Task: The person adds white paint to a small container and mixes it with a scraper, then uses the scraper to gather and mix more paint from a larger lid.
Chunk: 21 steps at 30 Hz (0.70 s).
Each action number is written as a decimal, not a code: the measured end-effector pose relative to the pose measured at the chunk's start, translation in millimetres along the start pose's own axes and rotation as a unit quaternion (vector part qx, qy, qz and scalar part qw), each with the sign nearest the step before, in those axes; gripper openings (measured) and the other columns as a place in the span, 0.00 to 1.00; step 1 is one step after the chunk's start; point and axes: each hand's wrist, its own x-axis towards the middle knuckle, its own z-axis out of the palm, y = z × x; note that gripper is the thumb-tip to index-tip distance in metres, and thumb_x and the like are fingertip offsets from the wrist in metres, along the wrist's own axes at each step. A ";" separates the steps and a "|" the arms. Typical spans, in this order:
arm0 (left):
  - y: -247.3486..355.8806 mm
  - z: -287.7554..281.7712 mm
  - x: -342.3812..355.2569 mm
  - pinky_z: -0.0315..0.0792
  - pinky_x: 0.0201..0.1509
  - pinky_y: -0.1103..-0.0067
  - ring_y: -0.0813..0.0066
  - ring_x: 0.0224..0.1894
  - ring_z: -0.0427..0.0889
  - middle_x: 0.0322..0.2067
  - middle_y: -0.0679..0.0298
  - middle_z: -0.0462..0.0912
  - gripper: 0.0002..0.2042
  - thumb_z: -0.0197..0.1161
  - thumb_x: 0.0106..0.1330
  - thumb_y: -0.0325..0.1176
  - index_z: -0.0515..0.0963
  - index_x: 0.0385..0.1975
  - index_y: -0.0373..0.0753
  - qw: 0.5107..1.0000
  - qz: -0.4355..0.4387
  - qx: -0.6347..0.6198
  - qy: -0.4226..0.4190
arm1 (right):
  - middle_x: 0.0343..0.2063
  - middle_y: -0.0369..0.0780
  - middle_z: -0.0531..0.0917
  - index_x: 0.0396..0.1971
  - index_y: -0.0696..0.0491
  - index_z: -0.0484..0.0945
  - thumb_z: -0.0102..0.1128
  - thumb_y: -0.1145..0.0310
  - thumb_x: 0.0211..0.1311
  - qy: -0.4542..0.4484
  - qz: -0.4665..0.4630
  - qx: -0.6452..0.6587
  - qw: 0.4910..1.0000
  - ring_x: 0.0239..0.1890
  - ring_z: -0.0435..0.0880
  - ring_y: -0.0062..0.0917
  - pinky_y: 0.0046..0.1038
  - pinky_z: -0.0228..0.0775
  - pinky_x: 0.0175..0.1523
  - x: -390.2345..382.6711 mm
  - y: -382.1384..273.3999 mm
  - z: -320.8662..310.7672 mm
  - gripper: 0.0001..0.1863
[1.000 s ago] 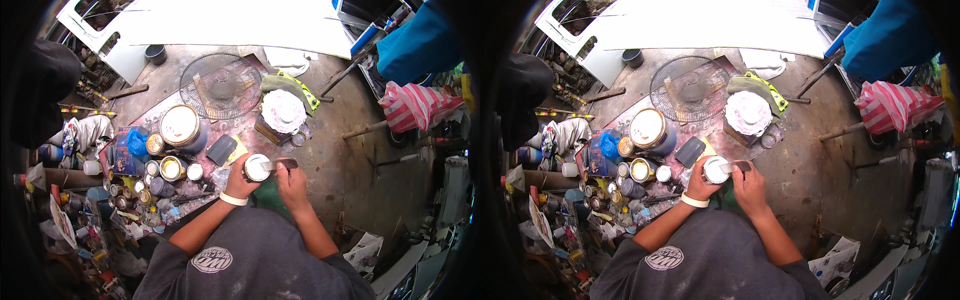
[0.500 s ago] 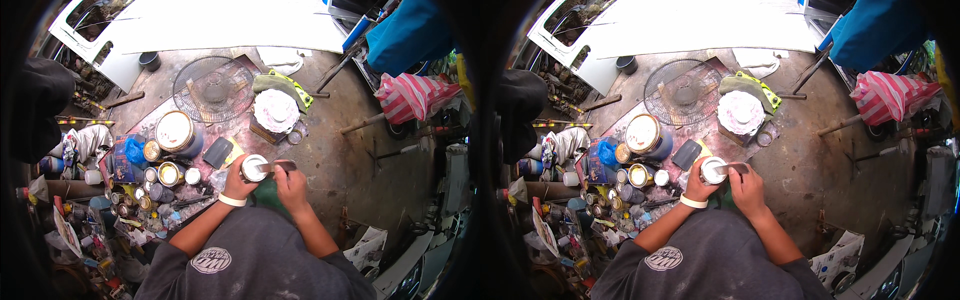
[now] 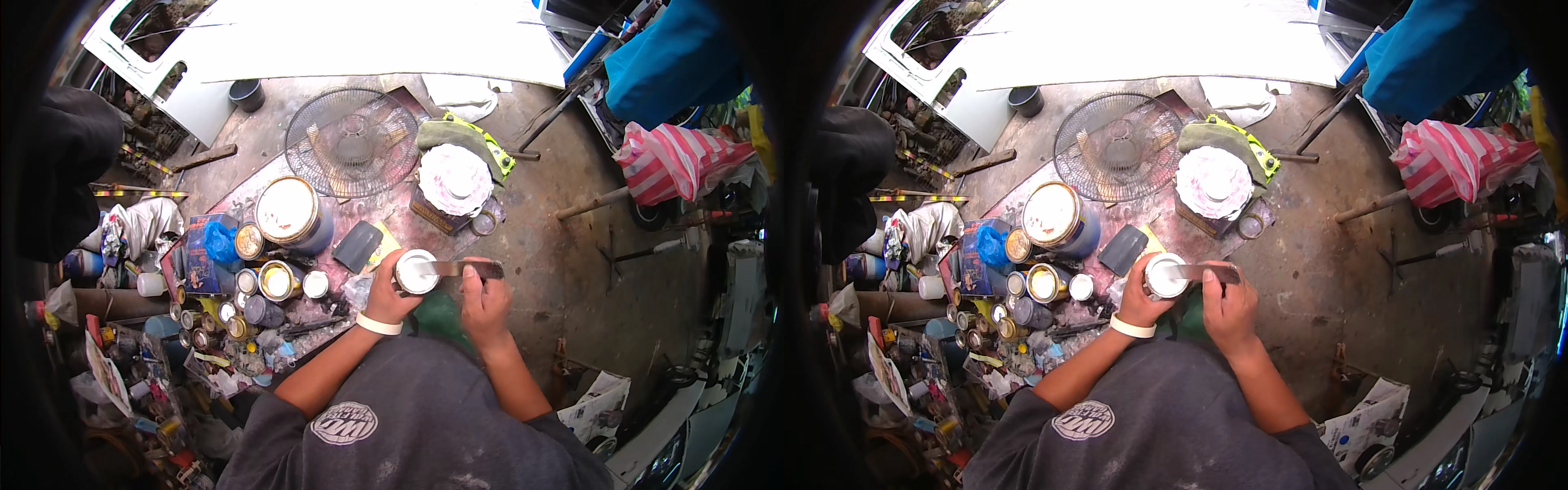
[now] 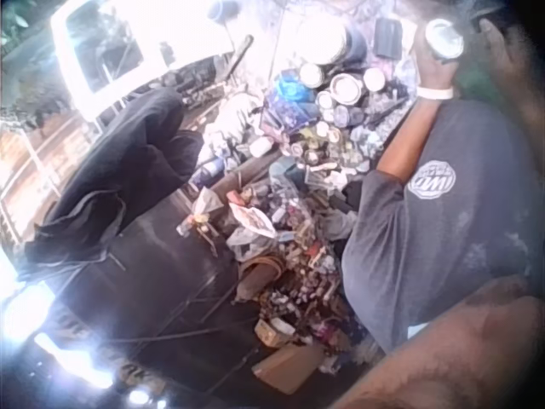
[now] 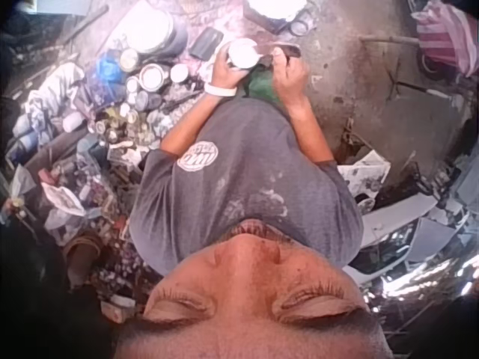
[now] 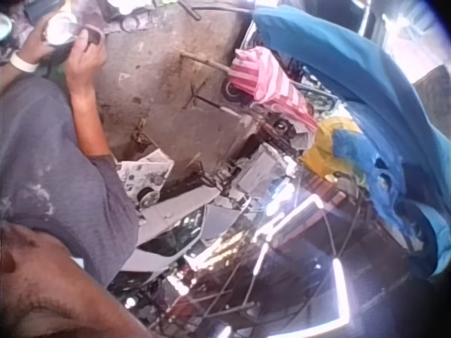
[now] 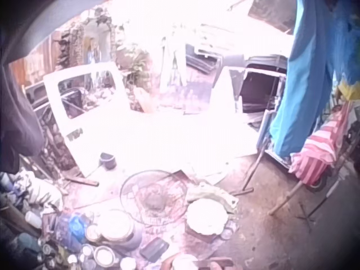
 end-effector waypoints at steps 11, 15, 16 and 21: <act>-11.0 1.8 2.2 0.77 0.63 0.70 0.62 0.63 0.78 0.60 0.55 0.74 0.43 0.80 0.48 0.24 0.64 0.67 0.38 1.000 0.018 -0.009 -0.019 | 0.33 0.49 0.85 0.39 0.59 0.82 0.57 0.70 0.72 -0.013 0.038 0.032 0.999 0.33 0.85 0.46 0.40 0.76 0.39 -4.0 0.6 7.1 0.08; -5.2 0.4 4.4 0.77 0.64 0.69 0.60 0.64 0.77 0.62 0.54 0.72 0.44 0.80 0.47 0.23 0.64 0.67 0.37 1.000 0.006 -0.007 -0.025 | 0.31 0.49 0.85 0.41 0.59 0.81 0.57 0.69 0.72 -0.061 0.069 -0.046 0.995 0.33 0.85 0.48 0.41 0.75 0.39 4.5 2.7 4.8 0.08; -4.0 -0.3 5.7 0.76 0.64 0.69 0.61 0.63 0.78 0.60 0.55 0.74 0.43 0.80 0.48 0.23 0.64 0.67 0.38 0.999 0.021 0.014 -0.022 | 0.31 0.49 0.85 0.42 0.59 0.79 0.57 0.69 0.72 -0.054 0.085 0.017 0.995 0.33 0.84 0.50 0.43 0.75 0.38 3.0 6.9 10.3 0.08; -2.7 2.3 10.3 0.75 0.65 0.69 0.62 0.61 0.79 0.58 0.55 0.75 0.44 0.81 0.47 0.24 0.64 0.67 0.38 0.999 0.035 0.014 -0.012 | 0.32 0.51 0.84 0.41 0.59 0.80 0.57 0.70 0.72 -0.028 0.066 0.009 0.997 0.33 0.84 0.51 0.43 0.75 0.39 1.5 5.6 4.3 0.08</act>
